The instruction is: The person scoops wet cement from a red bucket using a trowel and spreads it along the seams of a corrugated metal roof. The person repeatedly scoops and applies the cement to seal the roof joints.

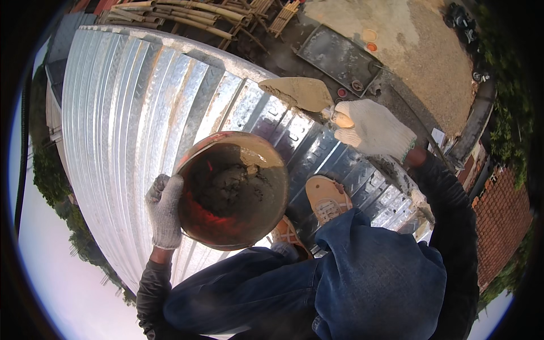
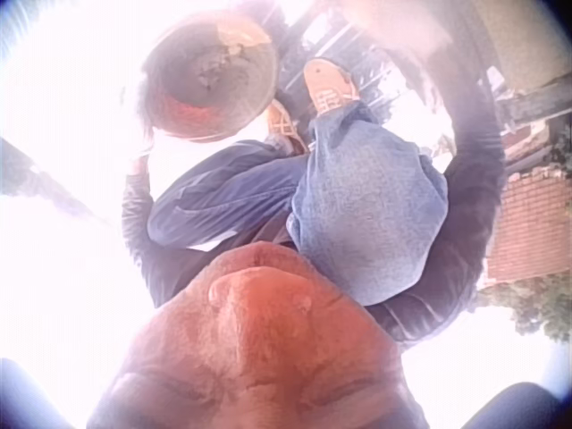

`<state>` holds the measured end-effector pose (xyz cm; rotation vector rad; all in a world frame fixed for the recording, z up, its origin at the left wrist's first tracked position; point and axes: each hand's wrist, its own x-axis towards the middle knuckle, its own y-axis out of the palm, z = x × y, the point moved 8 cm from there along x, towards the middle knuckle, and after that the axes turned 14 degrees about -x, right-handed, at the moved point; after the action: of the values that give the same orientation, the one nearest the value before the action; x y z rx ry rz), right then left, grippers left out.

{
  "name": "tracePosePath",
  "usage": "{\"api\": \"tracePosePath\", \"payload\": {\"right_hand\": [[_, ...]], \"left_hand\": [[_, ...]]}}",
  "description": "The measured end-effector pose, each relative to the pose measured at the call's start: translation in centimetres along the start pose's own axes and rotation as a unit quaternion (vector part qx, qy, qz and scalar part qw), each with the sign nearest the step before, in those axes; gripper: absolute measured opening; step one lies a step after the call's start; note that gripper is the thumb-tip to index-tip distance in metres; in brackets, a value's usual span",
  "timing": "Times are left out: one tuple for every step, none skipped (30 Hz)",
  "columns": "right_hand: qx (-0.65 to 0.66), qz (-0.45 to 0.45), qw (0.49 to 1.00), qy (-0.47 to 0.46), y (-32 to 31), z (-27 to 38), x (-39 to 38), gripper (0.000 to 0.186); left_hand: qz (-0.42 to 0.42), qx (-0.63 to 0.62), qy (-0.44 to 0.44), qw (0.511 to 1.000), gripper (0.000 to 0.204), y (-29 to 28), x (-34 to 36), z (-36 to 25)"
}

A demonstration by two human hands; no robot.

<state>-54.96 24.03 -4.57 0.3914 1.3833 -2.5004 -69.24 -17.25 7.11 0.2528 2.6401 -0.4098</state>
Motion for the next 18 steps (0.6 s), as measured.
{"api": "tracePosePath", "payload": {"right_hand": [[0.005, 0.001, 1.0, 0.002, 0.0, -0.1, 0.3, 0.038], [0.01, 0.002, 1.0, 0.002, 0.0, -0.1, 0.5, 0.039], [0.012, 0.005, 1.0, 0.012, 0.1, -0.1, 0.7, 0.04], [0.014, 0.008, 1.0, 0.021, 0.2, -0.2, 0.8, 0.04], [0.015, 0.01, 0.999, 0.033, 0.2, -0.4, 0.8, 0.041], [0.022, 0.004, 0.999, 0.039, 0.3, -0.6, 0.7, 0.041], [0.029, -0.002, 0.999, 0.045, 0.7, -0.9, 0.6, 0.041], [0.036, -0.008, 0.998, 0.052, 1.2, -1.1, 0.5, 0.041], [0.031, -0.023, 0.997, 0.061, 1.4, -1.1, 0.4, 0.041], [0.025, -0.038, 0.996, 0.071, 1.7, -0.9, 0.2, 0.04], [0.019, -0.053, 0.995, 0.081, 2.1, -0.7, 0.0, 0.04], [0.008, -0.074, 0.995, 0.062, 2.6, -0.1, -0.2, 0.039], [-0.003, -0.095, 0.995, 0.043, 3.2, 0.5, -0.5, 0.039], [-0.015, -0.116, 0.993, 0.025, 3.9, 1.2, -1.0, 0.038], [-0.006, -0.198, 0.98, 0.008, 4.1, 2.1, -1.7, 0.032], [-0.027, -0.173, 0.984, 0.028, 5.6, 2.5, -1.8, 0.029], [-0.046, -0.147, 0.987, 0.046, 6.8, 3.2, -1.9, 0.027], [-0.067, -0.12, 0.988, 0.066, 7.5, 4.0, -2.0, 0.025]], "left_hand": [[-0.001, -0.001, 0.002, 1.0, 0.024, -0.1, 0.1, 0.1], [-0.003, -0.001, 0.004, 1.0, 0.024, -0.3, 0.1, 0.2], [-0.004, 0.0, 0.006, 1.0, 0.025, -0.5, 0.1, 0.3], [-0.007, -0.002, 0.007, 1.0, 0.025, -0.7, 0.1, 0.3], [-0.007, -0.004, 0.008, 1.0, 0.026, -0.7, 0.2, 0.4], [-0.007, -0.006, 0.009, 1.0, 0.026, -0.7, 0.2, 0.4], [-0.008, -0.005, 0.006, 1.0, 0.026, -0.7, 0.2, 0.3], [-0.009, -0.004, 0.003, 1.0, 0.027, -0.5, 0.1, 0.2], [-0.009, -0.003, 0.0, 1.0, 0.027, -0.4, 0.1, 0.1], [-0.012, -0.004, 0.0, 1.0, 0.027, -0.4, 0.1, 0.1], [-0.013, -0.005, -0.001, 1.0, 0.027, -0.4, 0.1, 0.1], [-0.015, -0.006, -0.001, 1.0, 0.027, -0.3, 0.2, 0.1], [-0.011, -0.005, -0.003, 1.0, 0.027, -0.4, 0.2, 0.1], [-0.006, -0.006, -0.005, 1.0, 0.026, -0.3, 0.4, 0.2], [-0.004, -0.004, -0.006, 1.0, 0.026, -0.4, 0.4, 0.2], [-0.004, 0.0, -0.005, 1.0, 0.026, -0.3, 0.4, 0.0], [-0.005, 0.005, -0.004, 1.0, 0.026, -0.3, 0.3, 0.0], [-0.004, 0.009, -0.003, 1.0, 0.026, -0.3, 0.3, 0.0]]}}
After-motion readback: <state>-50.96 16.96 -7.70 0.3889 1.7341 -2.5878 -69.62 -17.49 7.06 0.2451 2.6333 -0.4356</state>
